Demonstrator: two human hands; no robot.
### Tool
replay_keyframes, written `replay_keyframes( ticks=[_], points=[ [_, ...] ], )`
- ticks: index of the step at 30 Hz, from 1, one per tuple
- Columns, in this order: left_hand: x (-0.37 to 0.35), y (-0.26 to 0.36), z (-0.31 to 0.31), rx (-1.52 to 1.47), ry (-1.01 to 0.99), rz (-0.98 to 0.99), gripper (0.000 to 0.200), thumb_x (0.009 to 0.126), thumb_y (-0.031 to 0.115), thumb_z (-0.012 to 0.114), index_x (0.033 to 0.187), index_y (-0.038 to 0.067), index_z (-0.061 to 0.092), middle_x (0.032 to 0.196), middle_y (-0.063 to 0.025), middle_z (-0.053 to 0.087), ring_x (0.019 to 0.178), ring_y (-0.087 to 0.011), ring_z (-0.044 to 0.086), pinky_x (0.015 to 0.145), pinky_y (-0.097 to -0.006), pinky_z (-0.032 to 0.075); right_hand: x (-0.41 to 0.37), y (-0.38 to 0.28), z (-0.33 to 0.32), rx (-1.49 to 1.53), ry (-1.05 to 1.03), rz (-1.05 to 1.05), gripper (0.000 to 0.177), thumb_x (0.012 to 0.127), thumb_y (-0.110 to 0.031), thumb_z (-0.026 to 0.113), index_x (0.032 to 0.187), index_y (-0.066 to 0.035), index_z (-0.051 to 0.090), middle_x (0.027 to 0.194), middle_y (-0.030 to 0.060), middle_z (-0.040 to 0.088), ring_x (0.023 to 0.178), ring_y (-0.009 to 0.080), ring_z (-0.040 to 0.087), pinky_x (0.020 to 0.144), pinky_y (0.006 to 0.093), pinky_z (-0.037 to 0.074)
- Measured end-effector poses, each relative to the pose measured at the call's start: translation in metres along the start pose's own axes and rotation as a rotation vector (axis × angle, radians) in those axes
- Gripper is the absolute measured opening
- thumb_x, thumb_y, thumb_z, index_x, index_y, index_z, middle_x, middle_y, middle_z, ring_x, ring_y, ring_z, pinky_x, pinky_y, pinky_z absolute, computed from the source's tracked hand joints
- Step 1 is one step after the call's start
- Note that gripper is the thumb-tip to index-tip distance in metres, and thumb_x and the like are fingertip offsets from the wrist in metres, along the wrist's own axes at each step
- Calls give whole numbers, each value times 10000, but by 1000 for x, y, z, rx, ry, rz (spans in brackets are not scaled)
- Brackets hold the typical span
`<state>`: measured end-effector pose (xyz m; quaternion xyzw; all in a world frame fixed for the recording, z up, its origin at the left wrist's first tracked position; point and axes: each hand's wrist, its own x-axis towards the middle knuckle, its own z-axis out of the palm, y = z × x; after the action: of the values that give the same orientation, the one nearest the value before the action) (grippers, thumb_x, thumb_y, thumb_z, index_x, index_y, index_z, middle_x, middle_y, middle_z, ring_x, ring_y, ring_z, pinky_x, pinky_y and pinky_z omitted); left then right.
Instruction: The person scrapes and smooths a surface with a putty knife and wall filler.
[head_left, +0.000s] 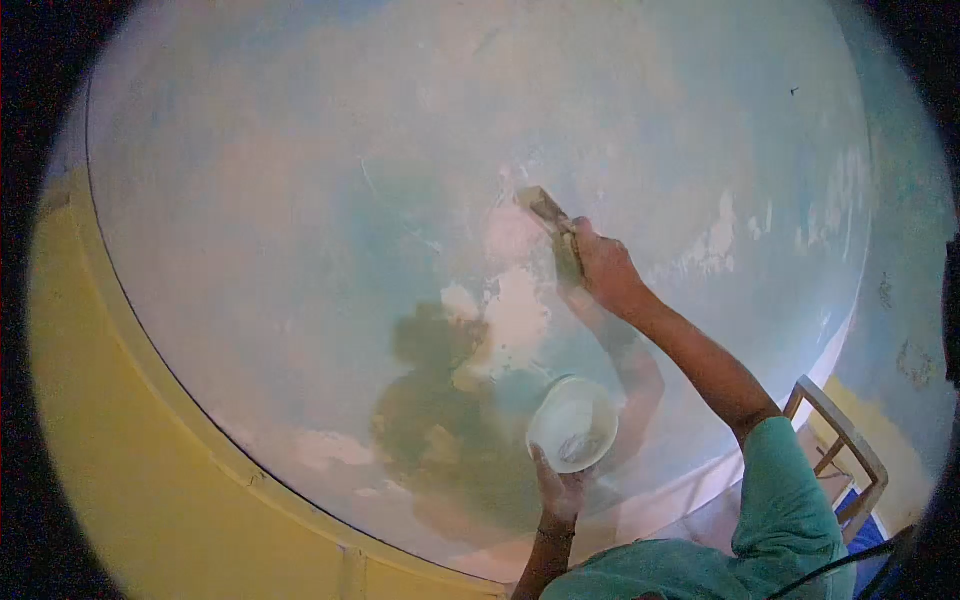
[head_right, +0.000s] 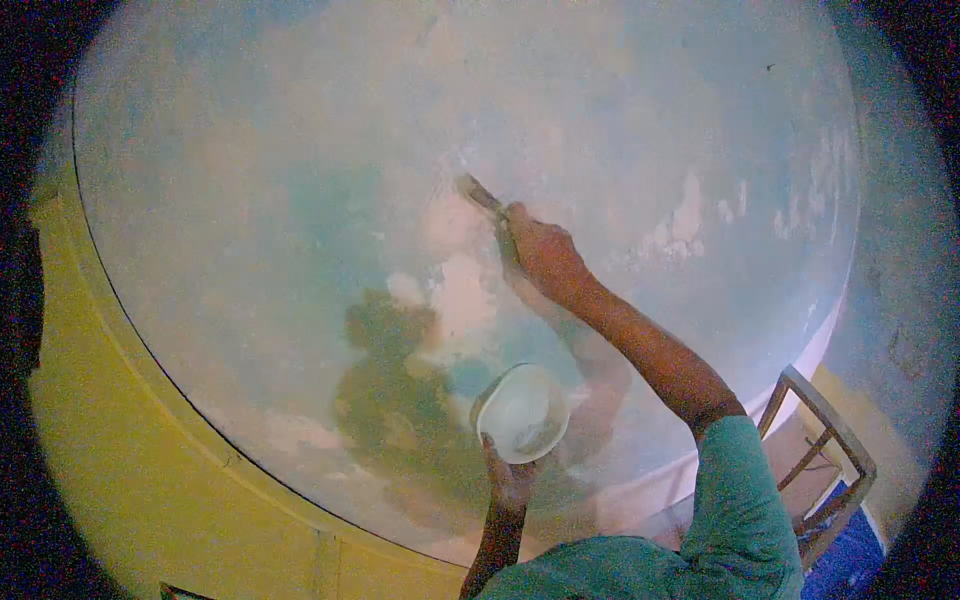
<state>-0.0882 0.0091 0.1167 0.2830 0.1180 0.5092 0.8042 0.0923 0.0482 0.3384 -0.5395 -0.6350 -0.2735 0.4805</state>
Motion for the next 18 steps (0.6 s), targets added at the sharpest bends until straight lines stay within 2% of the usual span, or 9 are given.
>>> replay_keyframes(
  ticks=[3, 6, 9, 12, 15, 18],
  points=[
    [-8, 2, 11, 15, -49, 19, 644, 809, 506, 427, 1268, 90, 253, 1246, -118, 360, 1103, -297, 412, 856, -429, 431, -5, -4, 13, -53, -33, -108, 172, 771, -93, 463, 896, -15, 375, 640, 221, 533, 598, 379, 557, 521, 446, 445],
    [-6, 1, 6, 63, -39, -1, 609, 847, 536, 279, 1284, 113, 237, 1255, -118, 353, 1135, -291, 382, 901, -478, 370, -1, -9, 3, -62, -118, -30, 236, 768, -92, 469, 967, -2, 381, 640, 213, 537, 591, 366, 560, 518, 439, 447],
    [-7, 2, 7, 107, -35, 42, 606, 849, 531, 282, 1283, 109, 243, 1255, -119, 356, 1134, -296, 381, 909, -480, 358, 2, 1, 3, -25, 68, -67, 293, 771, -94, 468, 1031, 2, 374, 623, 203, 537, 576, 362, 558, 505, 444, 442],
    [-7, 5, 8, 50, -3, -23, 605, 849, 527, 290, 1283, 107, 246, 1255, -119, 358, 1131, -296, 383, 921, -478, 346, -1, -6, 2, 52, -42, -67, 308, 778, -94, 458, 1058, -3, 368, 649, 204, 539, 589, 367, 559, 506, 450, 437],
    [-8, 7, 16, 29, 85, -77, 601, 848, 521, 308, 1280, 107, 251, 1256, -124, 357, 1126, -297, 390, 917, -472, 356, -6, -5, 11, -84, -80, -184, 254, 790, -97, 439, 1020, -10, 374, 651, 207, 534, 617, 376, 559, 512, 450, 438],
    [-13, 9, 14, 92, 9, -17, 614, 837, 532, 327, 1270, 102, 263, 1248, -129, 363, 1106, -294, 413, 894, -459, 390, 1, -10, 1, -15, -79, 9, 269, 800, -97, 422, 1048, -7, 371, 674, 208, 542, 631, 372, 561, 532, 443, 445]
  ],
)
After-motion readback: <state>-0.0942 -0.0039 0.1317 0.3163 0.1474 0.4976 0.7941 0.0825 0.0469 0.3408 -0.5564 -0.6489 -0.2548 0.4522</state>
